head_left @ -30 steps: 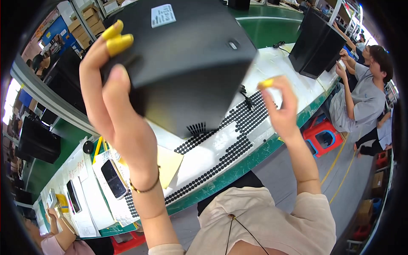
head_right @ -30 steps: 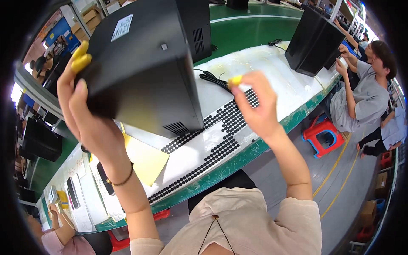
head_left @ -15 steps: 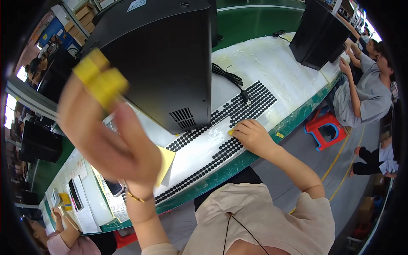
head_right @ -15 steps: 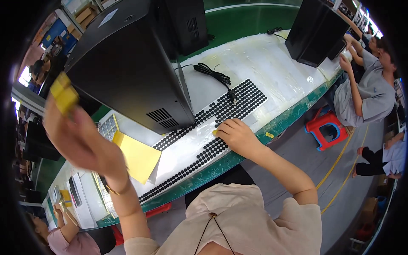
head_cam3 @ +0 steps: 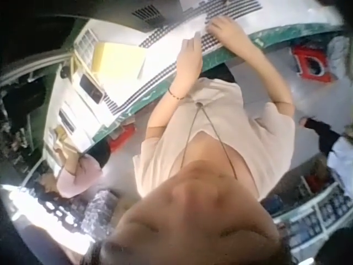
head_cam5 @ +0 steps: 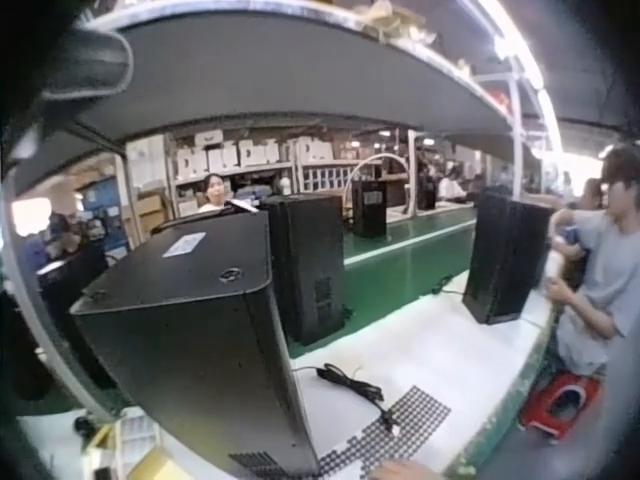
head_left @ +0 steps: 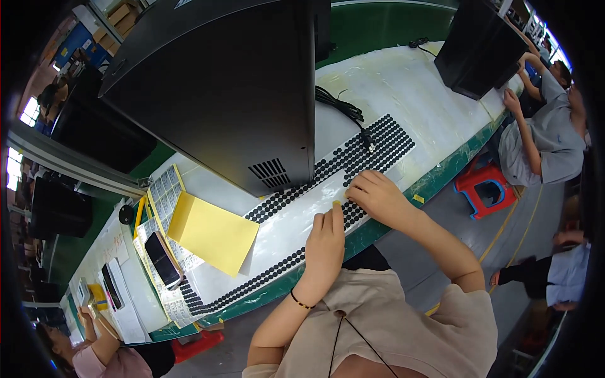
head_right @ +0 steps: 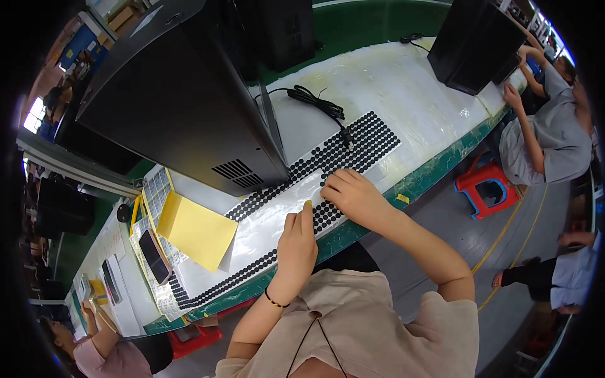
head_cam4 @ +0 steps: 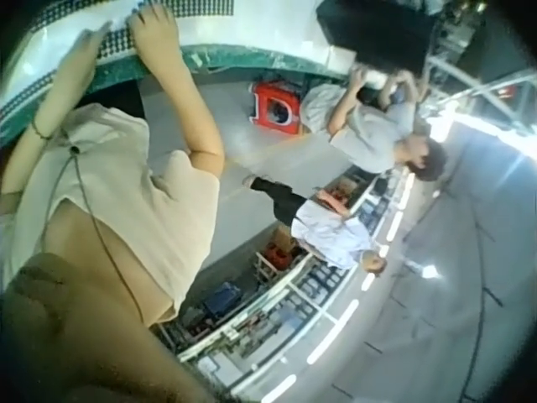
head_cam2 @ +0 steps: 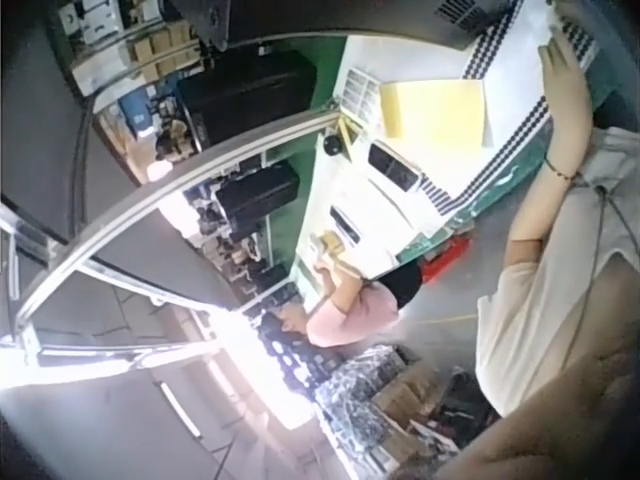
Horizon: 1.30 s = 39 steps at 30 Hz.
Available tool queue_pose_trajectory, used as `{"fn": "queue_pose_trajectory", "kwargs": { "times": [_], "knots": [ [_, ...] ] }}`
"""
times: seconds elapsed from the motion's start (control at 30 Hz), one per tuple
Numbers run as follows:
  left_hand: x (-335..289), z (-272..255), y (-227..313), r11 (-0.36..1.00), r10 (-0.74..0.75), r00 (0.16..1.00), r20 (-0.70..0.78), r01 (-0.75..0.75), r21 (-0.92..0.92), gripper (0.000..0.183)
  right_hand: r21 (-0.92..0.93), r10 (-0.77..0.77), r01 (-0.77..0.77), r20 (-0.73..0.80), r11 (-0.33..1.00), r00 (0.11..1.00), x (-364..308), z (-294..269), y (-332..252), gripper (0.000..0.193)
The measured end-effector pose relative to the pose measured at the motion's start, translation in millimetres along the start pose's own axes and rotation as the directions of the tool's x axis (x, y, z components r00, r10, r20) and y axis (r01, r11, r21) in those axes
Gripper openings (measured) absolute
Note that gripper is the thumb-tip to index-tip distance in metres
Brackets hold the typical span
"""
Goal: Applying labels and rubber feet to the bottom of electronic housings on an assembly line.
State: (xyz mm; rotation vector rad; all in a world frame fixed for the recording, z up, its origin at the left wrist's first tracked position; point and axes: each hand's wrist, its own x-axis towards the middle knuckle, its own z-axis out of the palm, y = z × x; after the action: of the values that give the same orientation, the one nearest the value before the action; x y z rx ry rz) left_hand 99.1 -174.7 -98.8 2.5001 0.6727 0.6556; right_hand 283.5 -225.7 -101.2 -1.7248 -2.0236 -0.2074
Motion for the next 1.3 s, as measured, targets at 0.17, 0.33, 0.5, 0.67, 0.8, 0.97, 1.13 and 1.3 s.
{"fn": "queue_pose_trajectory", "kwargs": {
  "times": [0.17,0.33,0.5,0.67,0.8,0.97,1.13,1.3],
  "knots": [
    [6,2,-7,1.0,0.001,0.999,-0.044,-0.002,-0.005,0.053,0.027,-0.023,0.023,-0.001,0.999,1.0,5,-2,1,0.016],
    [6,-1,-10,0.995,0.08,0.994,-0.073,-0.084,-0.053,0.05,0.018,-0.1,0.099,0.03,0.995,0.995,15,-12,4,0.015],
    [2,-9,-9,0.967,0.082,0.991,-0.102,-0.104,-0.231,0.045,0.113,-0.082,0.124,-0.322,0.986,0.943,83,-92,0,0.015],
    [-3,-23,4,0.958,0.092,0.988,-0.127,-0.123,-0.258,0.04,0.248,-0.023,0.276,-0.704,0.928,0.71,157,-180,-32,0.013],
    [-2,-23,7,0.959,0.096,0.984,-0.149,-0.132,-0.252,0.035,0.383,-0.022,0.308,-0.595,0.871,0.803,194,-196,-43,0.013],
    [-6,-30,5,0.958,0.076,0.984,-0.16,-0.117,-0.262,0.034,0.371,0.02,0.173,-0.463,0.912,0.886,206,-195,-45,0.013],
    [-11,-34,4,0.967,0.07,0.985,-0.158,-0.106,-0.23,0.034,0.33,0.014,0.138,-0.419,0.934,0.908,209,-197,-52,0.013],
    [-12,-34,4,0.964,0.068,0.983,-0.172,-0.11,-0.244,0.033,0.088,-0.109,0.179,-0.512,0.98,0.852,206,-195,-55,0.011]
  ]
}}
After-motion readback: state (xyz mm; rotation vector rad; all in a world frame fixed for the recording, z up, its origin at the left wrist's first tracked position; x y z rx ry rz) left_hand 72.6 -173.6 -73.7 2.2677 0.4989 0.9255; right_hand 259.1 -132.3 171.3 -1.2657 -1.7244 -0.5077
